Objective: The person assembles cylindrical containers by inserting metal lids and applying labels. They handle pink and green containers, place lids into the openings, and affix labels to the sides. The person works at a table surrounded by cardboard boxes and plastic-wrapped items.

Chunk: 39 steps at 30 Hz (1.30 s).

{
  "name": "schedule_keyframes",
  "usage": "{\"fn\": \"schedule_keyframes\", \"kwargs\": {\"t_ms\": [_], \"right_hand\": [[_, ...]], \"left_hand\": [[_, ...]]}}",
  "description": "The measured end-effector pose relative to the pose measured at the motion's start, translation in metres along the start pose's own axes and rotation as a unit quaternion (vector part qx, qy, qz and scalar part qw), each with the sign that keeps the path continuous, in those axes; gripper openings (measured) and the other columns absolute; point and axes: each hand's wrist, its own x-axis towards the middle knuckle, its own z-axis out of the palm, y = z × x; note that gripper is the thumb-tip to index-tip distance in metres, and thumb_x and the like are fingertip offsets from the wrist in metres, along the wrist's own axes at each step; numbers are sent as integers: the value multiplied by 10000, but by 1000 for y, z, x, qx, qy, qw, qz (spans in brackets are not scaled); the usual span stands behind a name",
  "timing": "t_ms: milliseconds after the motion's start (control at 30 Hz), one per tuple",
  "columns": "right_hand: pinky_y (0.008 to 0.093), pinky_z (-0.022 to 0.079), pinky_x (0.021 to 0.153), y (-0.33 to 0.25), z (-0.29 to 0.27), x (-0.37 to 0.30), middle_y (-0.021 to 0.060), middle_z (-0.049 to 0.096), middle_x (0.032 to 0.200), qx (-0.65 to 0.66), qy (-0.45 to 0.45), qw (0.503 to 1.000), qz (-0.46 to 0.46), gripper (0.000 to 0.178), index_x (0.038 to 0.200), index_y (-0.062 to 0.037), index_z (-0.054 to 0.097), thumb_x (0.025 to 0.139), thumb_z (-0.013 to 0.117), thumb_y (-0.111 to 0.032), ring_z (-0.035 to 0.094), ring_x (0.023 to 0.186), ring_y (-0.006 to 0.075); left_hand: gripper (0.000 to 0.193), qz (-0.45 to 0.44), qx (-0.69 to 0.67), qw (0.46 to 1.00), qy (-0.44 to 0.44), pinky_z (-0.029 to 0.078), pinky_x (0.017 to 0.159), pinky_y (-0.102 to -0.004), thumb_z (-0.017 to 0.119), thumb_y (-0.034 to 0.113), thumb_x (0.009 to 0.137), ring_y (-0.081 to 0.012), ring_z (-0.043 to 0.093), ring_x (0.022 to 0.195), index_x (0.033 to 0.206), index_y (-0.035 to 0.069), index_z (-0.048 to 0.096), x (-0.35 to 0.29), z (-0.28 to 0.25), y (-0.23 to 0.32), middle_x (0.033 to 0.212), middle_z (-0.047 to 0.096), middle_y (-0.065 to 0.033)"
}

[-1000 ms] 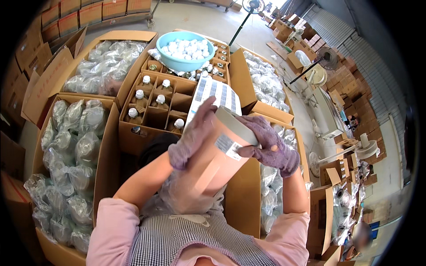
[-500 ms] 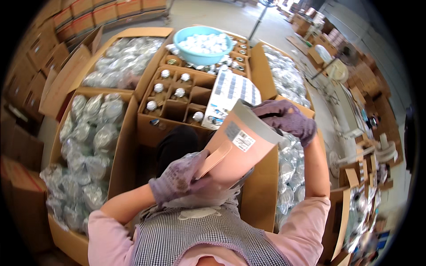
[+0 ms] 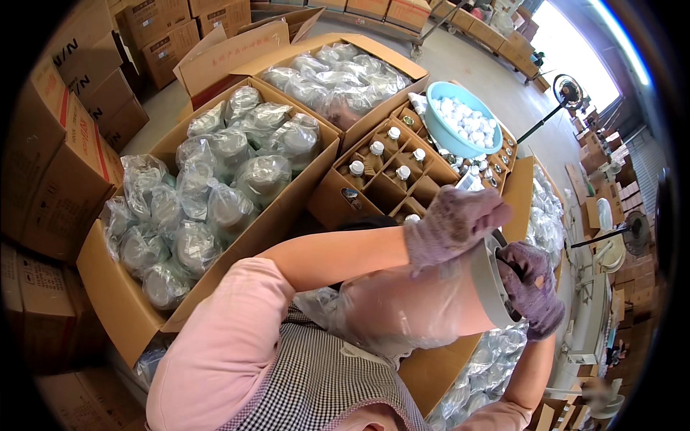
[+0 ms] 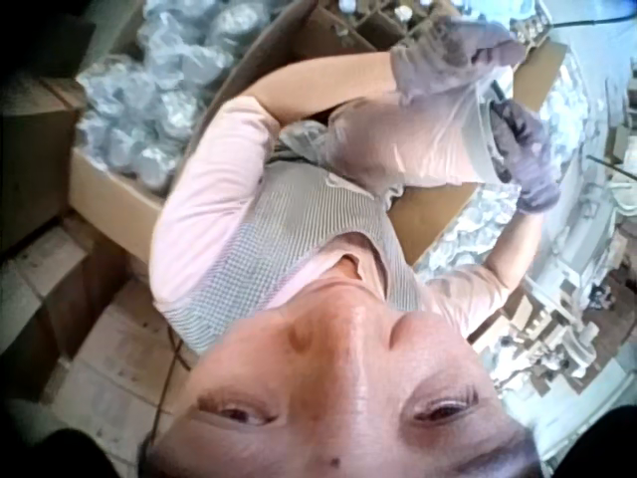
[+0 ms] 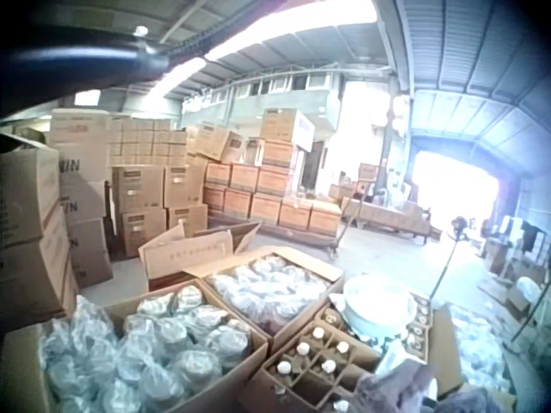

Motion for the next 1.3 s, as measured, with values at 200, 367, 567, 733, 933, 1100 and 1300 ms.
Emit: {"fn": "schedule_keyframes", "kwargs": {"t_ms": [200,367,567,733,933,1100,1300], "right_hand": [[350,513,706,29,-10,-19,134,678,841,-223,20,966,-129,234,962,8,660,815,626,-170,648,741,283],[402,523,789,24,-26,-25,190,677,976,-106,-55,989,-84,307,1145,19,618,906,510,-141,650,896,364],[473,445,994,11,-18,-56,225,674,1120,-70,30,995,-60,551,1307,32,572,911,603,-350,630,1071,400],[493,441,1006,-8,32,-75,272,617,1220,-132,175,975,-27,677,1286,51,564,815,767,-392,600,1098,472],[416,502,682,39,53,-98,177,651,825,-3,331,938,105,295,955,20,660,943,605,-270,631,742,361],[401,467,620,42,48,-90,162,616,746,-17,335,941,49,284,913,23,648,970,521,-224,597,668,353],[384,506,637,43,59,-84,191,665,812,-20,367,929,29,240,965,43,670,965,502,-128,640,696,327]], "left_hand": [[231,126,-208,969,-46,551,544,-328,813,201,801,-137,648,565,911,79,651,32,3,57,725,677,9],[506,-181,-387,902,-66,533,953,-301,585,50,990,-197,605,1098,1469,26,422,23,-82,-3,1280,550,-119],[818,-345,-227,795,-444,434,1071,-375,787,352,841,-249,531,1280,1481,40,384,-121,-120,-18,1381,542,-131],[774,-378,-129,829,-391,455,1024,-378,805,318,816,-263,565,1208,1433,38,431,-132,-110,1,1317,564,-155],[785,-230,-99,880,-404,478,1013,-379,799,362,826,-288,582,1093,1451,49,441,-118,-106,9,1203,550,-160],[672,-155,-51,929,-332,497,1001,-405,685,347,929,-332,602,1085,1439,-5,423,-63,-64,26,1264,550,-206],[939,15,145,955,-259,459,1014,-461,663,522,880,-410,575,1154,1408,-176,324,-83,0,65,1268,544,-335]]}}
